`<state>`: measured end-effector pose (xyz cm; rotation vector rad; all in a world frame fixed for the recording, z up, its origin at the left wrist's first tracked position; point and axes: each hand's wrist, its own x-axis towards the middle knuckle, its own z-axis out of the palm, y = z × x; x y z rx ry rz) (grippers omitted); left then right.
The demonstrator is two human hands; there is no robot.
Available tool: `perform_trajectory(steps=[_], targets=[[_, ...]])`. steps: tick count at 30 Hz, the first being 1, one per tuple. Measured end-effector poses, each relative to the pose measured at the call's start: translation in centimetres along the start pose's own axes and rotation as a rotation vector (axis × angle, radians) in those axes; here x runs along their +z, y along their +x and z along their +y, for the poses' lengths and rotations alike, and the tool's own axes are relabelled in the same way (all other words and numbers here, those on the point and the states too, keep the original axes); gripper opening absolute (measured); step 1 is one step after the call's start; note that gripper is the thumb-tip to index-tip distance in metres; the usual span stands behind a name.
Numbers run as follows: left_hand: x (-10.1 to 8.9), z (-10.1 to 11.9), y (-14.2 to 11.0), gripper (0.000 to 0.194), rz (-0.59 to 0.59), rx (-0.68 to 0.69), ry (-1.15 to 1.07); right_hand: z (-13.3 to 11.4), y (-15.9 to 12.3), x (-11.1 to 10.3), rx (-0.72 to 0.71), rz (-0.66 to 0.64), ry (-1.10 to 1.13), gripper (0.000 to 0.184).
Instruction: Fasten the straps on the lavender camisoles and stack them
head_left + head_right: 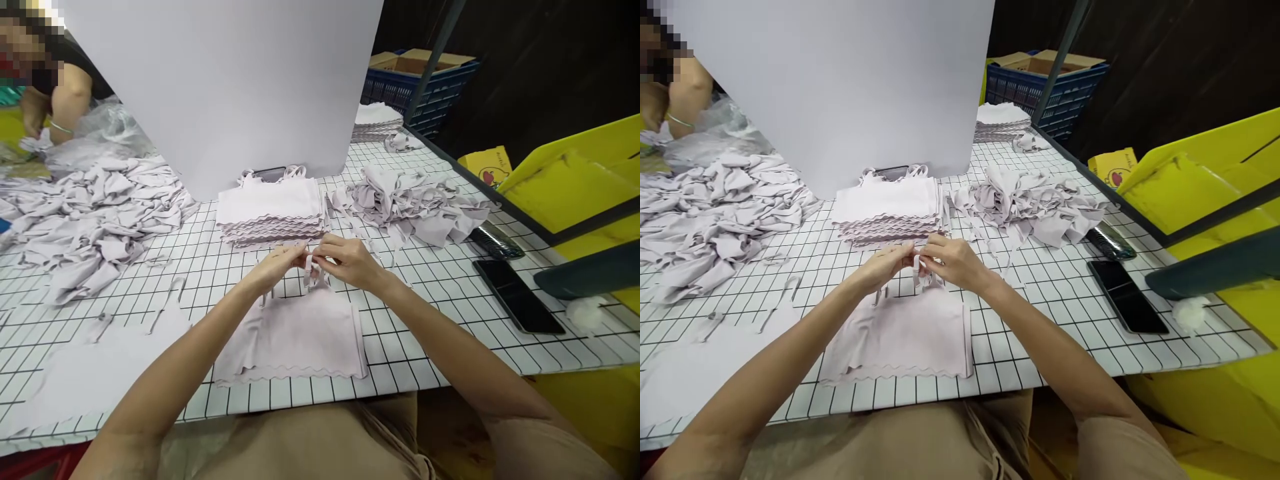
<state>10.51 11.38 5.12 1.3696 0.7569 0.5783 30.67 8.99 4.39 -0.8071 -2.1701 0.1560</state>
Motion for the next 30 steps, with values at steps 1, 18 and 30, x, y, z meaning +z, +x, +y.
perform_trajectory(steps=[1,18,30], targets=[[0.4,0.0,-0.5,0.050,-0.024,-0.030,-0.064,-0.1,-0.3,-0.2,-0.017,0.017,-0.044,0.021],[3.7,0.5,-6.7,0.030,0.187,-0.182,-0.082,-4.4,-2.4,-1.5,0.458,-0.183,0.621,0.021],[4.6,-1.7,-7.4,0.023,0.290,0.009,0.224,-5.7,-3.7,-0.5,0.506,-0.012,0.463,0.011]])
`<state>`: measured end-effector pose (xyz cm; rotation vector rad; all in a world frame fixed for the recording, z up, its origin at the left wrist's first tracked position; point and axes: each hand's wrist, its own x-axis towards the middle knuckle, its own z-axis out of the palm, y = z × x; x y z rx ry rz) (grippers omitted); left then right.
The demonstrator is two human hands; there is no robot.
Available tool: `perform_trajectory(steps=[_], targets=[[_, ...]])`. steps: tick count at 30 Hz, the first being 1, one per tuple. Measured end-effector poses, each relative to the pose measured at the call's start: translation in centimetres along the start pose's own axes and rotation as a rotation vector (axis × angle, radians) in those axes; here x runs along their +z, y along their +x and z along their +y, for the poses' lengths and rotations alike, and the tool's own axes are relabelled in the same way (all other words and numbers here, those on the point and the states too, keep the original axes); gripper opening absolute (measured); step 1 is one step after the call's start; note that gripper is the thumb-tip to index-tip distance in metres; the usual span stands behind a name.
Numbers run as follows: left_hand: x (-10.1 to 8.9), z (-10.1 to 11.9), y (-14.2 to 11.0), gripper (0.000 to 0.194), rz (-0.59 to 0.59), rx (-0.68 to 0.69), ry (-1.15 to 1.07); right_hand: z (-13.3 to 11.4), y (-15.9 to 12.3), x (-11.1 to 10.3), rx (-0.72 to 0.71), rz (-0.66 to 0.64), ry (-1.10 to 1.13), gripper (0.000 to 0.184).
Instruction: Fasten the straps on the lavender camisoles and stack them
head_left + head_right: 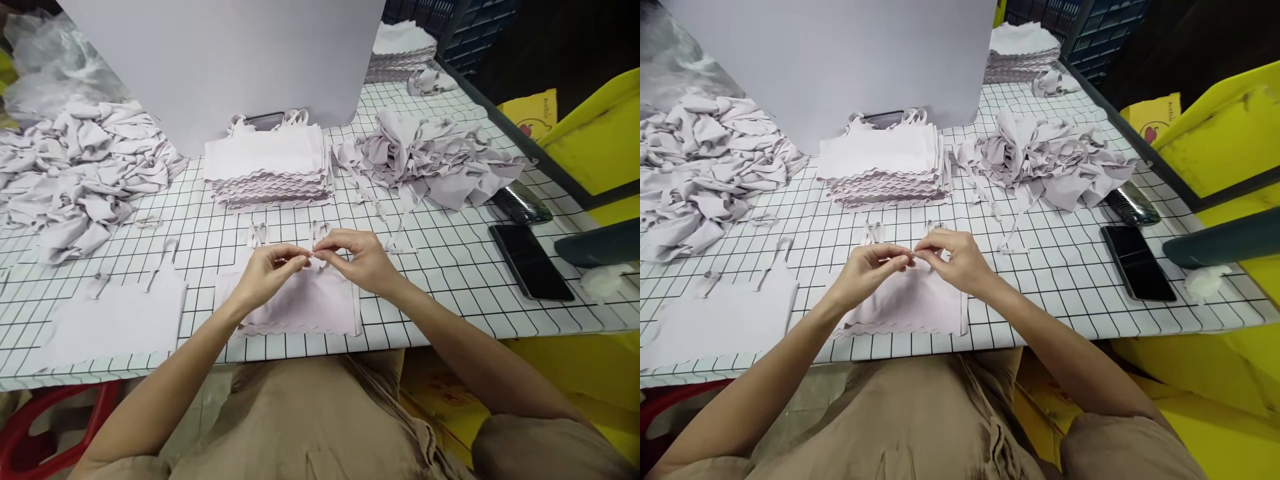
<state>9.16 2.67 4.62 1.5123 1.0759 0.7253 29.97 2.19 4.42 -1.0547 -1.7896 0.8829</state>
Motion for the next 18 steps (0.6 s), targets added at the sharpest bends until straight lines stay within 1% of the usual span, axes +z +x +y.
perform_trajectory(steps=[2,3,4,6,8,11,15,18], targets=[[0.3,-1.7,-0.2,0.020,0.094,0.132,0.274,0.7,-0.2,0.0,0.052,-0.024,-0.018,0.009],[0.5,-2.6,-0.3,0.020,0.124,0.175,0.405,1.2,-0.3,0.0,0.077,-0.043,-0.019,0.008],[0.7,-3.5,-0.4,0.021,0.137,0.194,0.517,1.6,-0.5,0.1,0.088,-0.064,-0.025,0.007],[1.2,-4.8,-0.7,0.021,0.137,0.172,0.659,2.5,-0.7,0.4,0.061,-0.100,-0.072,0.008],[1.5,-5.5,-0.8,0.021,0.144,0.132,0.705,3.2,-0.9,0.8,0.000,-0.120,-0.165,0.009],[1.6,-5.7,-0.7,0.021,0.157,0.109,0.676,4.1,-1.0,1.6,-0.055,-0.136,-0.282,0.012],[1.6,-6.0,-0.5,0.023,0.164,0.112,0.648,4.8,-1.2,2.3,-0.062,-0.123,-0.303,0.011],[1.6,-6.3,-0.5,0.018,0.163,0.146,0.647,4.9,-1.2,2.6,-0.053,-0.124,-0.276,0.011]])
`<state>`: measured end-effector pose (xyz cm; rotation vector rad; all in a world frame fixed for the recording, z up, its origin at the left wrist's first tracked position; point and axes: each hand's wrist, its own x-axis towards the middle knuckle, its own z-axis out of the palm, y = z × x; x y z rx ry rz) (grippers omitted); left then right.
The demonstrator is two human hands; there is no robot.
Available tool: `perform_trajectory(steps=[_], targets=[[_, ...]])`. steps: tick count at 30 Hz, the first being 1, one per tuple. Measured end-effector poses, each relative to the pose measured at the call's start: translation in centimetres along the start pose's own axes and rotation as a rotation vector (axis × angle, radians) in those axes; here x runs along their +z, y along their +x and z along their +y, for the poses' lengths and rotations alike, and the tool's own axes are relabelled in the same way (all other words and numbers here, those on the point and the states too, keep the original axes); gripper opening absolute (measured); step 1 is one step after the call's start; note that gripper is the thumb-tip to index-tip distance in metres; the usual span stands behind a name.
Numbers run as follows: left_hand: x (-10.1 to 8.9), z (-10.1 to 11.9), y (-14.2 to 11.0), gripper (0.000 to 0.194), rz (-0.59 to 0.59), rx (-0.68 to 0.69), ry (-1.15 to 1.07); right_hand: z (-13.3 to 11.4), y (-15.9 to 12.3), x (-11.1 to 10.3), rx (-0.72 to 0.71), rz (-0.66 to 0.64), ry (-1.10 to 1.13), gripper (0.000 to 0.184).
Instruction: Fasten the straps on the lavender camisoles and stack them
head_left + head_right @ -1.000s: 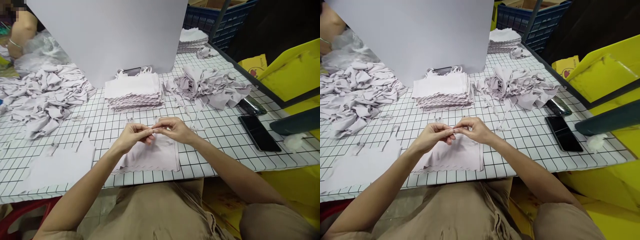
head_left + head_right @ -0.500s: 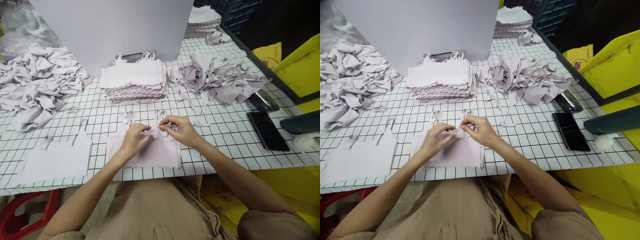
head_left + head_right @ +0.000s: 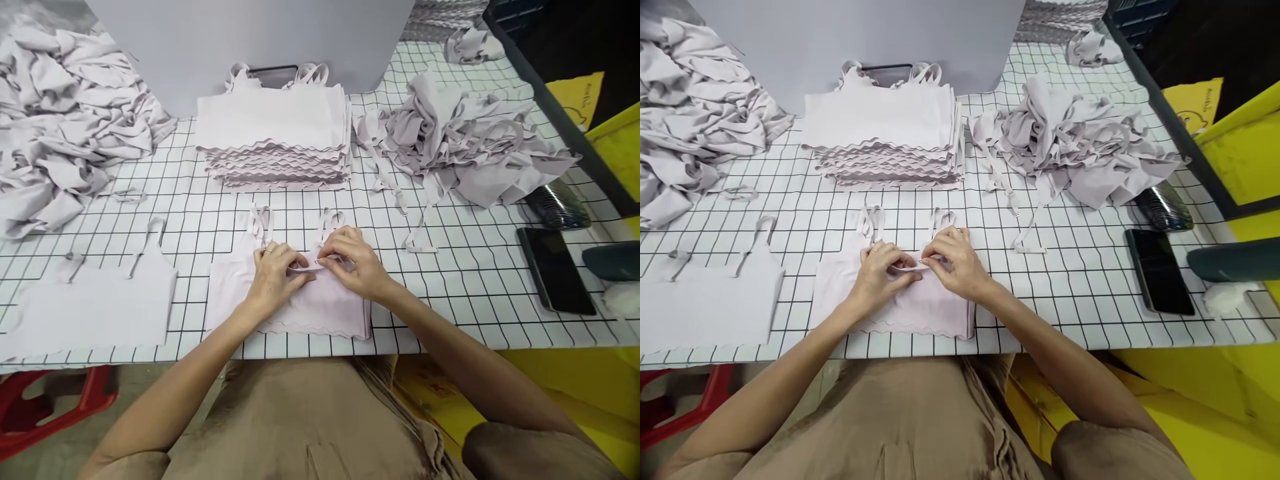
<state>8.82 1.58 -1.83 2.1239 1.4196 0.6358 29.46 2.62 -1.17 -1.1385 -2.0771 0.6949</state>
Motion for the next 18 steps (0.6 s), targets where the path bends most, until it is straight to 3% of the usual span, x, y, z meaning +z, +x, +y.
perform_trajectory(steps=[7,18], targets=[[0.24,-0.30,-0.37,0.015,0.090,0.117,-0.021,0.08,-0.23,0.60,-0.018,-0.032,-0.001,0.013],[0.35,-0.22,-0.54,0.007,0.238,0.325,0.108,0.77,-0.65,1.05,-0.023,0.045,-0.062,0.013]])
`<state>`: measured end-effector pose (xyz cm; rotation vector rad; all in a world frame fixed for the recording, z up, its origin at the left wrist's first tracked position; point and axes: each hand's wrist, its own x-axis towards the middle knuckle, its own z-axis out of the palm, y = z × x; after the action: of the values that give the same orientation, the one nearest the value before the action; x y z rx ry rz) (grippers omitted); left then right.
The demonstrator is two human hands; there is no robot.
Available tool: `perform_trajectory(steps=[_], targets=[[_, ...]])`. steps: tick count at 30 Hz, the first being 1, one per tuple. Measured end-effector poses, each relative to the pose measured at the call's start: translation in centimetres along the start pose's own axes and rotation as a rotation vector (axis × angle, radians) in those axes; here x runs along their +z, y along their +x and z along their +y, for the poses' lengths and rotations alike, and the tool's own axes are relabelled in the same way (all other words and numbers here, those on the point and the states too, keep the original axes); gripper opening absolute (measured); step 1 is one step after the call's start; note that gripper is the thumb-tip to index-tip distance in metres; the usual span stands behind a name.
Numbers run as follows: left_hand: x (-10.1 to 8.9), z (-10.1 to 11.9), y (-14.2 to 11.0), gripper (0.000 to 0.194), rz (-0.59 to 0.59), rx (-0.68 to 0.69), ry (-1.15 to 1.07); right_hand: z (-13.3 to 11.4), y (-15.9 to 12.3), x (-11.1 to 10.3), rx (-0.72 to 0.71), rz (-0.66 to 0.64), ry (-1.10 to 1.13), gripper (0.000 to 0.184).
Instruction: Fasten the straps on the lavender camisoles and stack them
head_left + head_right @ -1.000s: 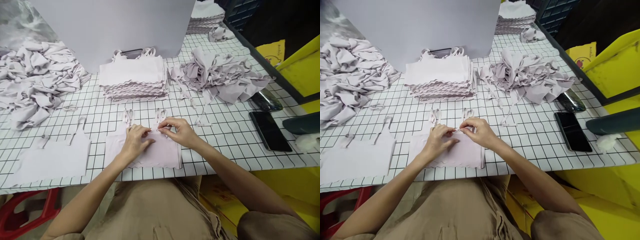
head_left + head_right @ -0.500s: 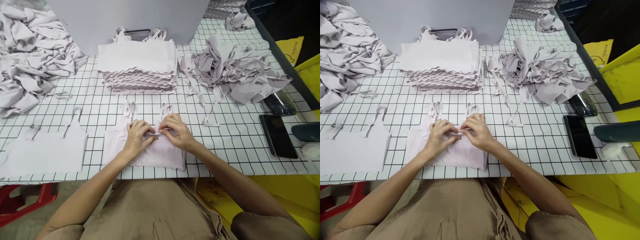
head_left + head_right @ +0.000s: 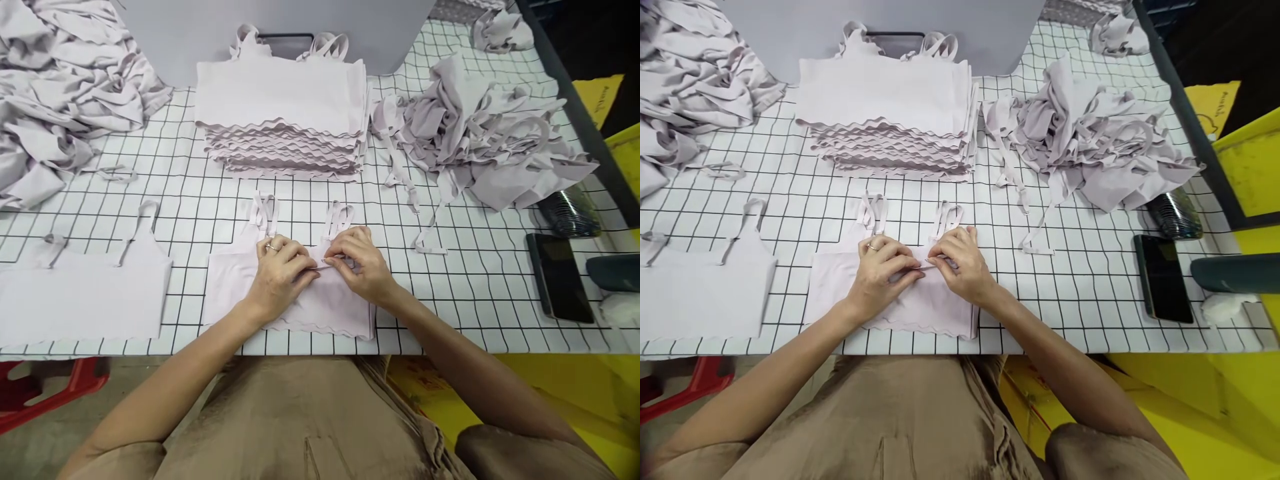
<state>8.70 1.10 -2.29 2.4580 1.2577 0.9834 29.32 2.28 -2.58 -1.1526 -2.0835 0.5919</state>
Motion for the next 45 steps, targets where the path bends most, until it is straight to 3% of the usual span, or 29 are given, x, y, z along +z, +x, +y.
perform_trajectory(steps=[5,9,14,22,45], targets=[[0.0,0.1,-0.1,0.008,0.001,0.068,0.056,0.1,0.3,-0.4,0.064,0.077,-0.041,0.012],[0.3,-0.3,-0.2,0.005,-0.029,0.008,-0.041,-0.9,0.3,-0.7,0.060,0.137,0.019,0.012],[0.7,-0.5,-0.3,0.012,-0.073,-0.061,-0.105,-2.2,0.2,-0.2,0.005,0.083,0.089,0.013],[0.7,-0.5,-0.2,0.017,-0.085,-0.073,-0.118,-1.8,0.0,0.4,0.017,0.004,0.075,0.014],[0.6,-0.4,0.0,0.018,-0.135,-0.113,-0.164,-1.6,-0.1,0.7,-0.009,0.009,0.100,0.011]])
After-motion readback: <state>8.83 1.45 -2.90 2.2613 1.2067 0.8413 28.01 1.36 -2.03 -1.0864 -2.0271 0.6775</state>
